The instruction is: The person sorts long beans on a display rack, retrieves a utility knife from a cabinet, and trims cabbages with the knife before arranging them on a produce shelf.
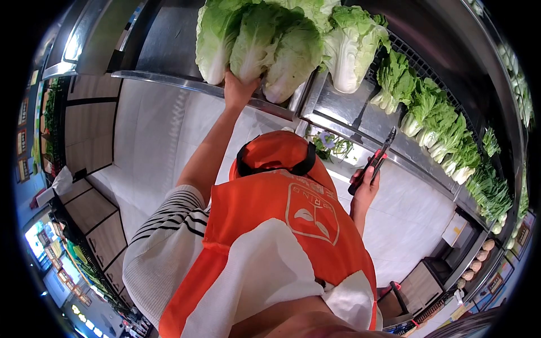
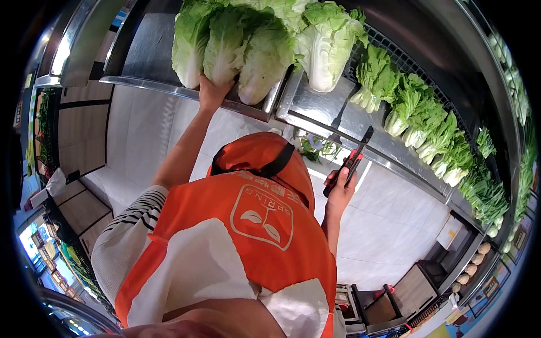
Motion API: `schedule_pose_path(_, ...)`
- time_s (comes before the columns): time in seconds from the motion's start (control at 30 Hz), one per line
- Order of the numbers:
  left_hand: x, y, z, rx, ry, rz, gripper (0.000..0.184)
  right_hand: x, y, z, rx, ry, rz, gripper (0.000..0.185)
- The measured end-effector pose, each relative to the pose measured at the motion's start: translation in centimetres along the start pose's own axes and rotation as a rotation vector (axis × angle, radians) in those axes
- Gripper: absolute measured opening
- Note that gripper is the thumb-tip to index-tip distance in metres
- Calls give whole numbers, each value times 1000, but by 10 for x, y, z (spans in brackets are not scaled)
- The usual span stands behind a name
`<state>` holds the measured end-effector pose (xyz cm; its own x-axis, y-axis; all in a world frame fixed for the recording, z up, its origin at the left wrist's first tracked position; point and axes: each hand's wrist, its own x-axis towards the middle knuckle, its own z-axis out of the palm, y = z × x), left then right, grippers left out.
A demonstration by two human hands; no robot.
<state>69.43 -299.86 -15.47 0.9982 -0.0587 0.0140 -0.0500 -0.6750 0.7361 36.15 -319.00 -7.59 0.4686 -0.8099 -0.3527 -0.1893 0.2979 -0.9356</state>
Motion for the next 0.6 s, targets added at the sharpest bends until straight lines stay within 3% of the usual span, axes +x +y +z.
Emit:
schedule_pose_path(0.17,1,10,-2,-2,29,-43,91,-4,5,-1,-13,-8,-1,33)
schedule_pose_path(0.27,1,11,-9,-153,62,37,88,-6,13,-6,20,-21,5,32)
schedule_pose_path(0.3,6,7,-9,-167,94,162,80,-9,10,-6,9,-7,30,30)
schedule_pose_path(0.43,14,28,-52,-518,-341,-75,61,-14,15,-13,36,-19,25,27)
schedule_pose_path(0.53,7,47,-84,-889,-514,-541,57,-18,18,-20,41,-47,26,27)
schedule_pose_path(0.6,-2,46,-98,-1092,-667,-593,63,-22,16,-28,19,-91,14,27)
